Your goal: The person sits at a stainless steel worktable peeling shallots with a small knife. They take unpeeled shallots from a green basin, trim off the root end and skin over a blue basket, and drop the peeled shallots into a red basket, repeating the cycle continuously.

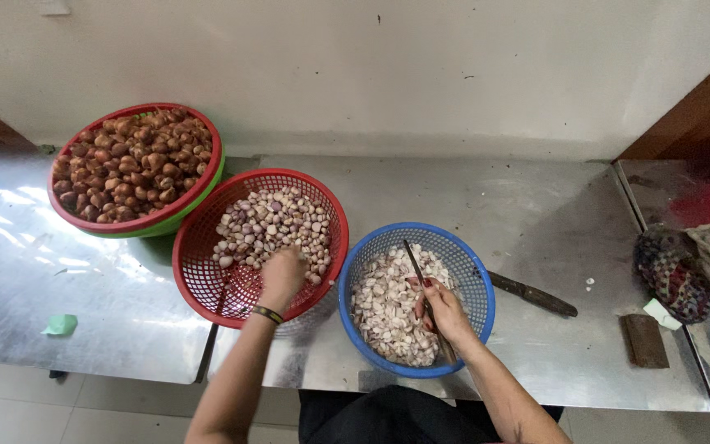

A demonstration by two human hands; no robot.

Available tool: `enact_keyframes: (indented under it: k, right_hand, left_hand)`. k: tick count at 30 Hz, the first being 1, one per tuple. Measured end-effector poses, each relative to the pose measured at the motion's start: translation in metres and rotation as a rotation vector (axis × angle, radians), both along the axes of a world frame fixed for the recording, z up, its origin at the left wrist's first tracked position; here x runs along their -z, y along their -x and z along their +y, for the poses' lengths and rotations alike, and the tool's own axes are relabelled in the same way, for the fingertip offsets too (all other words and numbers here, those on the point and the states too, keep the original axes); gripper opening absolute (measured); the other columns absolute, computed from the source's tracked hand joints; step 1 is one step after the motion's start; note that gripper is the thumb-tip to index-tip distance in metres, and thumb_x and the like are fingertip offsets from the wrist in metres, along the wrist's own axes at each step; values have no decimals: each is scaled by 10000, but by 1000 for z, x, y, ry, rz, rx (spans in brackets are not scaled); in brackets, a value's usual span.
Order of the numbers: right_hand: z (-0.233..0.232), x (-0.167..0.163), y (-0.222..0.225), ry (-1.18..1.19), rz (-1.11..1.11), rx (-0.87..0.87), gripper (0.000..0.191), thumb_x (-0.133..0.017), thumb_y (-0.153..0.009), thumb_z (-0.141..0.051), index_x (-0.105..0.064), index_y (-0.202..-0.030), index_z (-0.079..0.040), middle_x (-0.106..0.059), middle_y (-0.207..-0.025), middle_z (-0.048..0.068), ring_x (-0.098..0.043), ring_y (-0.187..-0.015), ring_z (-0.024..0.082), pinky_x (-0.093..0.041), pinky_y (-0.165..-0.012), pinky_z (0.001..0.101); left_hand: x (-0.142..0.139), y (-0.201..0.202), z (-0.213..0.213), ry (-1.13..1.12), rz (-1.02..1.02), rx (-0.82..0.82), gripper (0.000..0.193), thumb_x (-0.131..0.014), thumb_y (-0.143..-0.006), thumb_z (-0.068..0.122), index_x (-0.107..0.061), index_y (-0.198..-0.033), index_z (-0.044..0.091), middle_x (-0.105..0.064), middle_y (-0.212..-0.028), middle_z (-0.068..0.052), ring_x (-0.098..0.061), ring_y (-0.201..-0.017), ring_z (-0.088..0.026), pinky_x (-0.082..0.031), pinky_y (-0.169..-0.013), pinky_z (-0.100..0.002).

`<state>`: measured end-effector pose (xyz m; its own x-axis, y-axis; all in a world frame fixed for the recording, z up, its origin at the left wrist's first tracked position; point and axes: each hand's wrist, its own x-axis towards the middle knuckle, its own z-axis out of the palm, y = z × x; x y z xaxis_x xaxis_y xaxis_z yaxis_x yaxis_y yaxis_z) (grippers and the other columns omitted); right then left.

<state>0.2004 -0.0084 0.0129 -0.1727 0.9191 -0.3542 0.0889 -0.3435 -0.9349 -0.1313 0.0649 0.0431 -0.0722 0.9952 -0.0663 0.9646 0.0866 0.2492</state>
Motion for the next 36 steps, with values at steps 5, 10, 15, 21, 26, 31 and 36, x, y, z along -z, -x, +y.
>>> enact_keyframes:
  k: [5,10,15,21,26,31,36]
  right_hand:
    - [-3,-7,2,36,61,22,560,-356,-1056,-445,-583,-1422,-88,-622,-690,31,-527,-496,97,-455,-471,250]
    - [-3,-17,2,101,58,60,459,-417,-1040,-424,-617,-1253,-70,-667,-708,54,-597,-491,116,-466,-433,268]
    - [-2,-16,0,122,90,90,329,-465,-1034,-368,-593,-1013,-66,-714,-735,81,-634,-483,124,-458,-376,287]
    - [-4,-2,6,20,-4,35,336,-429,-1081,-354,-563,-957,-73,-665,-711,39,-568,-494,89,-488,-439,244]
    - [-18,-2,23,-105,-22,-29,357,-417,-1051,-205,-460,-1390,-103,-618,-746,-7,-507,-535,76,-433,-464,243]
    - [-31,-25,24,-217,-111,-36,570,-427,-1044,-156,-371,-1605,-240,-540,-717,-29,-464,-566,61,-439,-522,232]
    - [-33,-37,20,-260,-265,-86,617,-454,-1005,-151,-367,-1605,-266,-509,-675,-18,-478,-574,81,-460,-555,261]
  left_hand:
    - [12,45,-1,38,78,-12,325,-708,-795,165,-653,-1103,73,-692,-1064,-198,-688,-971,-387,-590,-790,-485]
    - [17,43,-2,-37,19,18,202,-616,-911,110,-677,-1102,88,-710,-1073,-201,-705,-987,-382,-584,-827,-490]
    - [2,30,-2,8,-82,-54,209,-626,-904,97,-673,-1100,40,-728,-988,-212,-714,-916,-349,-580,-822,-451]
    - [-20,-36,-16,248,-1452,-109,254,-658,-916,92,-734,-1158,87,-719,-967,-39,-628,-779,-106,-558,-735,-254]
    - [20,-106,-28,389,-2018,-99,251,-653,-929,17,-668,-1179,33,-721,-1094,-97,-705,-991,-221,-607,-893,-370]
    - [42,-125,-37,393,-2043,-32,280,-661,-933,50,-682,-1209,11,-736,-1122,-102,-724,-979,-220,-603,-891,-387]
    - [43,-123,-43,330,-1879,60,291,-686,-952,73,-689,-1228,-17,-743,-1054,-79,-707,-898,-169,-599,-840,-352]
